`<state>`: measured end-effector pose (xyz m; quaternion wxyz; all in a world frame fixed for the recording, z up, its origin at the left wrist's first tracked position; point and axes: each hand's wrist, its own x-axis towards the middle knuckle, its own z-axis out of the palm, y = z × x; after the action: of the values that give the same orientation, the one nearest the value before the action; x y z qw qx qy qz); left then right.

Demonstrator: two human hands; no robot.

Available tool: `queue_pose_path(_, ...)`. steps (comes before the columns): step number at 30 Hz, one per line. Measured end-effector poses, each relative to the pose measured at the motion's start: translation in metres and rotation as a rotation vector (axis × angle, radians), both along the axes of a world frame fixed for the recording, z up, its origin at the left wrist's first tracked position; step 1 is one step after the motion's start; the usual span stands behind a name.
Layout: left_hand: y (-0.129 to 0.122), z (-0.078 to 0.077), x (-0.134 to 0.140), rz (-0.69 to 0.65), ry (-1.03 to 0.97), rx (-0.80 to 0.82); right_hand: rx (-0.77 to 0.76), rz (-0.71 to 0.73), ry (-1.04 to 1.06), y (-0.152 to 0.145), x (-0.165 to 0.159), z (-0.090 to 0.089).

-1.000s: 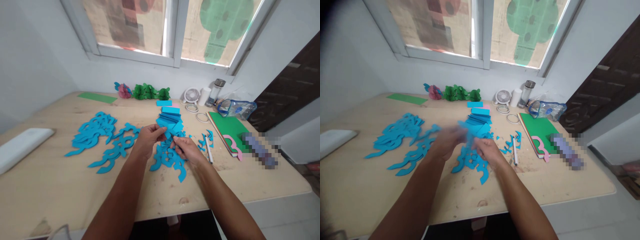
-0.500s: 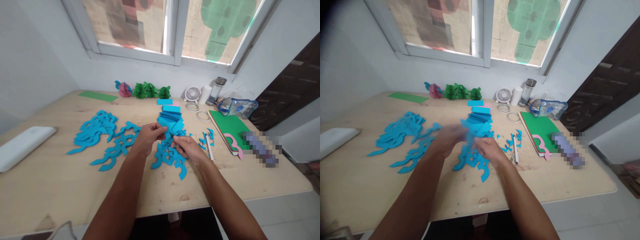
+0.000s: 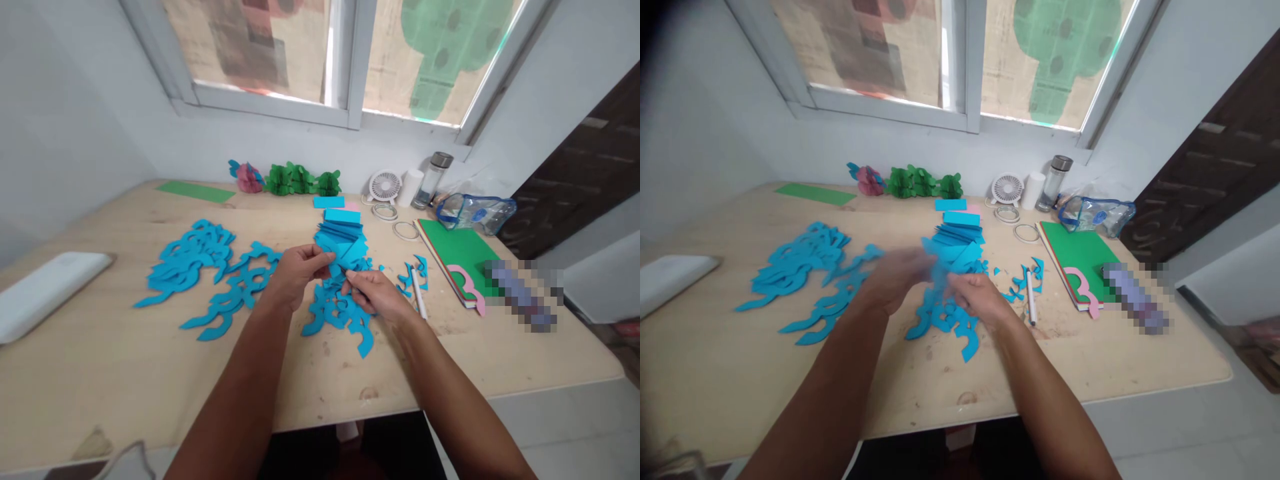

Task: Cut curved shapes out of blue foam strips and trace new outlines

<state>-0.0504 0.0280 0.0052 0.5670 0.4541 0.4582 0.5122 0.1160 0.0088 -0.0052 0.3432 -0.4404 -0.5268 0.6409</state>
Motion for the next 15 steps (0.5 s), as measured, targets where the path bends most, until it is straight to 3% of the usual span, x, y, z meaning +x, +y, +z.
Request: queue_pose_path(15, -0.0012, 0.0025, -0.0020, -0.053, 0.048, 0.016, 0.063, 0.087, -0.039, 0.0026, 0.0089, -0.0051)
